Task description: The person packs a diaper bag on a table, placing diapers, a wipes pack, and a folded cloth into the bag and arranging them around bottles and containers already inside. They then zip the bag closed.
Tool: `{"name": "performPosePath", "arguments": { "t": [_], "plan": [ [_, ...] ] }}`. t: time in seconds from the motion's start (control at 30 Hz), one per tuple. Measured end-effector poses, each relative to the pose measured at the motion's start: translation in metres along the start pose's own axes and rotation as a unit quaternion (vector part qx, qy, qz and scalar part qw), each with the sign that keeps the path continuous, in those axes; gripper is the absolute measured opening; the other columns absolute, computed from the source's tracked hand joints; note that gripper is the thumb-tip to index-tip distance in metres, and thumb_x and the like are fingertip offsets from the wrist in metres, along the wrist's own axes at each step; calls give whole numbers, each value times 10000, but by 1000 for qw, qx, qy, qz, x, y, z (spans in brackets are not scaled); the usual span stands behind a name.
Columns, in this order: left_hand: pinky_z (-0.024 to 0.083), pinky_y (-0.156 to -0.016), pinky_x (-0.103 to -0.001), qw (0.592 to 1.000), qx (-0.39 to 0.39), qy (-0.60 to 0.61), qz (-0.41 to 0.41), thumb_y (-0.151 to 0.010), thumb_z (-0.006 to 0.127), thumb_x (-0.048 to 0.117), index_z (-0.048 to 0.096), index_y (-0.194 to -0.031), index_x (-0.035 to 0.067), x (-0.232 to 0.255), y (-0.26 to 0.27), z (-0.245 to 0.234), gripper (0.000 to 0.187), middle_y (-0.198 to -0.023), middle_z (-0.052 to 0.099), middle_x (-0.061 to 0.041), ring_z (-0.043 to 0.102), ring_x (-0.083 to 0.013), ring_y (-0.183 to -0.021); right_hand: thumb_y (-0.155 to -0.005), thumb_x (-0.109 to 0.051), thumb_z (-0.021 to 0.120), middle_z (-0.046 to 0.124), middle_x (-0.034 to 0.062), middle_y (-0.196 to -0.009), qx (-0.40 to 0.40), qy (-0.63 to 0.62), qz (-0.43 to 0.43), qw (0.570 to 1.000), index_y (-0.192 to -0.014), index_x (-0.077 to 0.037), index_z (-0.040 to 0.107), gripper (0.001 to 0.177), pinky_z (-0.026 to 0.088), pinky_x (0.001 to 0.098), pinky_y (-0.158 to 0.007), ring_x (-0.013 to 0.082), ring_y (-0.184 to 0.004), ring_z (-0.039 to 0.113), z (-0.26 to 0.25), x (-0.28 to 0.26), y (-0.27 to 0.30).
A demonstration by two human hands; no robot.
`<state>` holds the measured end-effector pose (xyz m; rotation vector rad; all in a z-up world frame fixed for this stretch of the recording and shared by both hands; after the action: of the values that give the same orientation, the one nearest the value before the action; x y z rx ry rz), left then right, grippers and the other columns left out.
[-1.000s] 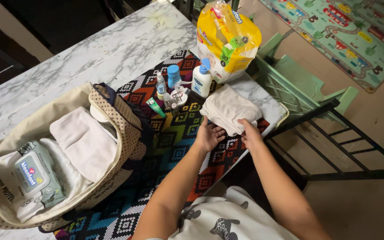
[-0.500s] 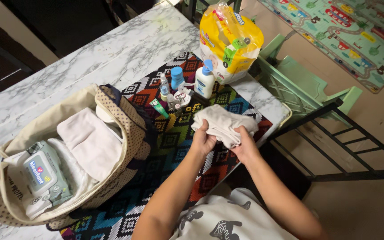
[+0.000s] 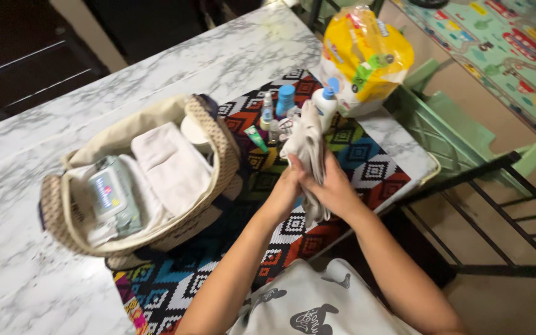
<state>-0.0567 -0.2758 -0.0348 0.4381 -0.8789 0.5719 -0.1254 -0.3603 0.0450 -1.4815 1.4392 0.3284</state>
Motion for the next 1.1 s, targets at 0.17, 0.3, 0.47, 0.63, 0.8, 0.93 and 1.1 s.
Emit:
{"name": "performPosePath", "arguments": {
  "t": [0.17,0.3,0.47,0.63,0.8,0.93,1.1],
  "plan": [
    [481,-894,-276,956,106,-267,64,-1035,386,623,650,-1291,26,63,43,-33,701,-1120,686,-89,598,-145,-1023,-1033,-434,605,728,163,-1173,59,-88,243,964,-1348,16,628,550,520,341,-928,211,-1049,648,28,19,-12],
    [490,-674,-314,896,315,-287,124,-1011,527,508,743,-1124,11,150,91,-89,554,-876,710,-32,594,-121,-795,-1008,-375,660,738,106,-1144,121,-290,319,894,-1246,34,668,474,550,322,-867,181,-964,676,29,28,-24],
    [504,-744,-212,808,370,-316,333,-1007,692,210,740,-1092,18,253,195,-131,215,-939,747,15,626,-42,-831,-979,-235,704,716,80,-1205,97,-382,258,882,-1295,13,637,408,562,314,-909,162,-1027,689,6,1,-56],
    [440,-656,-215,797,416,-307,312,-997,760,105,749,-990,-8,283,249,-152,114,-833,687,5,544,-50,-746,-975,-196,692,690,77,-1268,6,-395,241,886,-1370,8,592,456,534,318,-965,169,-1104,666,27,-29,-78],
    [563,-738,-212,838,353,-255,330,-958,676,45,742,-1135,28,297,268,-140,189,-956,749,3,678,-59,-830,-882,-228,740,653,89,-1336,-116,-151,231,954,-1472,-66,479,665,501,354,-1009,205,-1200,616,75,-62,-99],
    [625,-799,-255,851,279,-370,245,-919,704,66,750,-1182,40,307,253,-113,267,-983,787,-50,742,-104,-863,-880,-191,798,477,175,-1510,-167,-61,-9,984,-1567,-36,354,833,422,447,-1061,254,-1354,456,107,-135,-105],
    [632,-845,-266,842,126,-475,223,-874,752,127,753,-1211,46,315,239,-61,346,-1021,805,-57,771,-120,-919,-810,-131,838,650,147,-1339,-321,-225,-9,920,-1456,-38,495,736,449,397,-1060,212,-1292,568,159,-190,-97]
  ]
}}
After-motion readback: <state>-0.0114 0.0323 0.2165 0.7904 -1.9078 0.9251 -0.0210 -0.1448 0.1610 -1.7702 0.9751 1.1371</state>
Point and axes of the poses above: each hand's wrist, its own y-axis away from the middle knuckle, its own z-axis out of the palm, x = y × z, the point moved 7 cm from there along -y, towards the middle knuckle
